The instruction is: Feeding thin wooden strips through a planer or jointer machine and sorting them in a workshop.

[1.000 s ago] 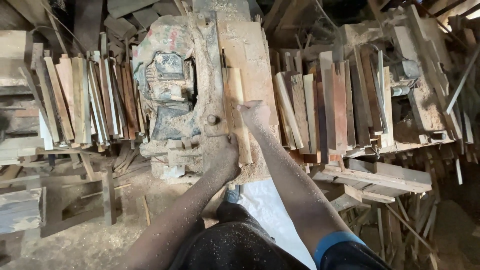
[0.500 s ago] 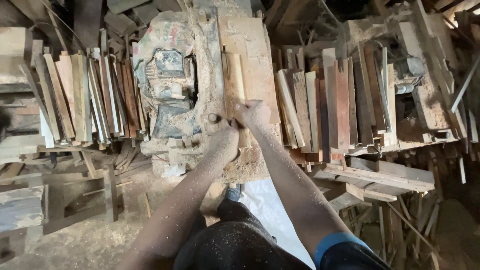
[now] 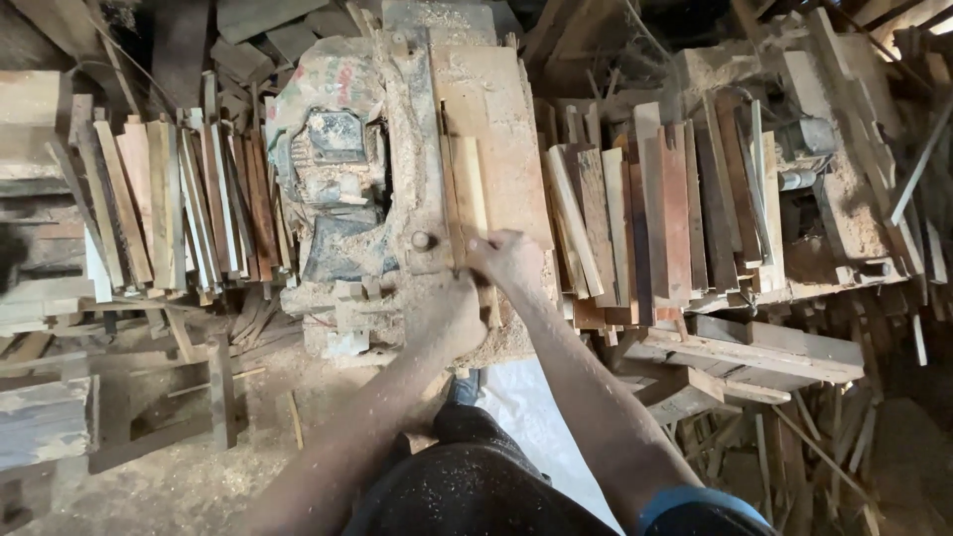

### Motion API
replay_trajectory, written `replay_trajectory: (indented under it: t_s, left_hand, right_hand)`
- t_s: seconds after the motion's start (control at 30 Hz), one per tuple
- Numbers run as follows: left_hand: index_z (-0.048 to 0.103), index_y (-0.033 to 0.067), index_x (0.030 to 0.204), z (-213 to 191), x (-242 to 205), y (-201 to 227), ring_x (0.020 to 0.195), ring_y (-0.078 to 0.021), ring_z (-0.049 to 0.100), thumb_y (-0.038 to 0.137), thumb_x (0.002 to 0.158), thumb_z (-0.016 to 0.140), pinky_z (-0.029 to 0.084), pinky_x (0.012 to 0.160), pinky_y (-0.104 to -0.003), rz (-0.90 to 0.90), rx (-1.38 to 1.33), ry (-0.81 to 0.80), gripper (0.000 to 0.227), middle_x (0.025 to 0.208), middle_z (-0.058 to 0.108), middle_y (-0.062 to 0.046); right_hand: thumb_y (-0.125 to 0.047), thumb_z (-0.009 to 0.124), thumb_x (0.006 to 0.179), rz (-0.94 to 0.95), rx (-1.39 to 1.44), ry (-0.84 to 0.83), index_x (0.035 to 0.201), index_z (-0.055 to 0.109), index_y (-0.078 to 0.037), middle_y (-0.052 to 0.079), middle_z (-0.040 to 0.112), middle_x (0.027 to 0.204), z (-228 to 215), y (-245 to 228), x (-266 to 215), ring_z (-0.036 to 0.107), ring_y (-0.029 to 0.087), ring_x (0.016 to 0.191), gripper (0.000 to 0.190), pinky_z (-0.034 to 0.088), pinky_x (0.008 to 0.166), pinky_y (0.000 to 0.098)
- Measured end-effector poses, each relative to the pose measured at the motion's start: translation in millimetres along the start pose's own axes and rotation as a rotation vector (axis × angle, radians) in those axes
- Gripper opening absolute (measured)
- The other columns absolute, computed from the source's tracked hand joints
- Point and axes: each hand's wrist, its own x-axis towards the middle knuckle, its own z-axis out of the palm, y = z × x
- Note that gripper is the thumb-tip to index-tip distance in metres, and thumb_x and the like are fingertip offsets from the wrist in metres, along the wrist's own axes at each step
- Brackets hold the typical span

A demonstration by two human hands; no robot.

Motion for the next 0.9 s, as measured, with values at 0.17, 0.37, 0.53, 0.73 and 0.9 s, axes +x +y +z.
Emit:
replay_trajectory:
  t_s: [0.17, 0.37, 0.53, 0.73, 0.9]
  left_hand:
    - [0.065, 0.0007, 0.103, 4.9, -66.3, 5.2, 0.090, -0.0419, 0.075, 0.025, 0.072, 0.081, 0.062, 0.071, -0.044, -0.211, -0.219, 0.310, 0.042, 0.087, 0.071, -0.021]
    - [0.063, 0.0068, 0.106, -10.1, -63.4, 30.3, 0.099, -0.0340, 0.075, 0.024, 0.079, 0.072, 0.062, 0.081, -0.045, -0.263, -0.518, 0.005, 0.034, 0.098, 0.077, -0.017]
    - [0.057, 0.0048, 0.115, -24.6, -29.5, 70.9, 0.107, -0.0367, 0.073, 0.020, 0.082, 0.072, 0.060, 0.089, -0.047, -0.267, -0.620, -0.067, 0.039, 0.105, 0.075, -0.020]
    - [0.052, 0.0108, 0.101, 48.6, 84.5, 65.2, 0.094, -0.0365, 0.076, 0.031, 0.076, 0.080, 0.063, 0.078, -0.046, -0.191, -0.350, 0.026, 0.043, 0.093, 0.075, -0.014]
    - [0.049, 0.0042, 0.104, 31.8, 74.4, 69.8, 0.102, -0.0467, 0.071, 0.029, 0.078, 0.082, 0.060, 0.085, -0.053, -0.189, -0.358, 0.021, 0.048, 0.099, 0.072, -0.024]
  right_hand:
    - [-0.044, 0.087, 0.078, 0.025, 0.366, 0.071, 0.105, 0.070, 0.001, 0.012, 0.069, 0.080, -8.1, 72.5, -58.2, 0.071, 0.027, 0.084, 0.054, 0.055, 0.076, 0.0402]
    - [-0.043, 0.085, 0.085, -0.007, 0.427, 0.092, 0.106, 0.080, -0.011, 0.015, 0.079, 0.092, -56.6, 98.5, -73.0, 0.076, 0.026, 0.093, 0.039, 0.059, 0.081, 0.0396]
    - [-0.035, 0.082, 0.088, -0.010, 0.412, 0.253, 0.109, 0.079, -0.009, 0.013, 0.079, 0.095, -130.4, 78.1, -70.9, 0.076, 0.025, 0.094, 0.034, 0.060, 0.081, 0.0388]
    - [-0.036, 0.083, 0.085, -0.007, 0.435, 0.347, 0.107, 0.080, -0.012, 0.011, 0.079, 0.091, -187.0, 53.5, -66.4, 0.077, 0.023, 0.091, 0.033, 0.061, 0.078, 0.0370]
    - [-0.033, 0.084, 0.084, 0.003, 0.491, 0.323, 0.106, 0.080, -0.010, 0.013, 0.079, 0.091, -191.5, 30.0, -90.0, 0.077, 0.024, 0.090, 0.032, 0.061, 0.076, 0.0384]
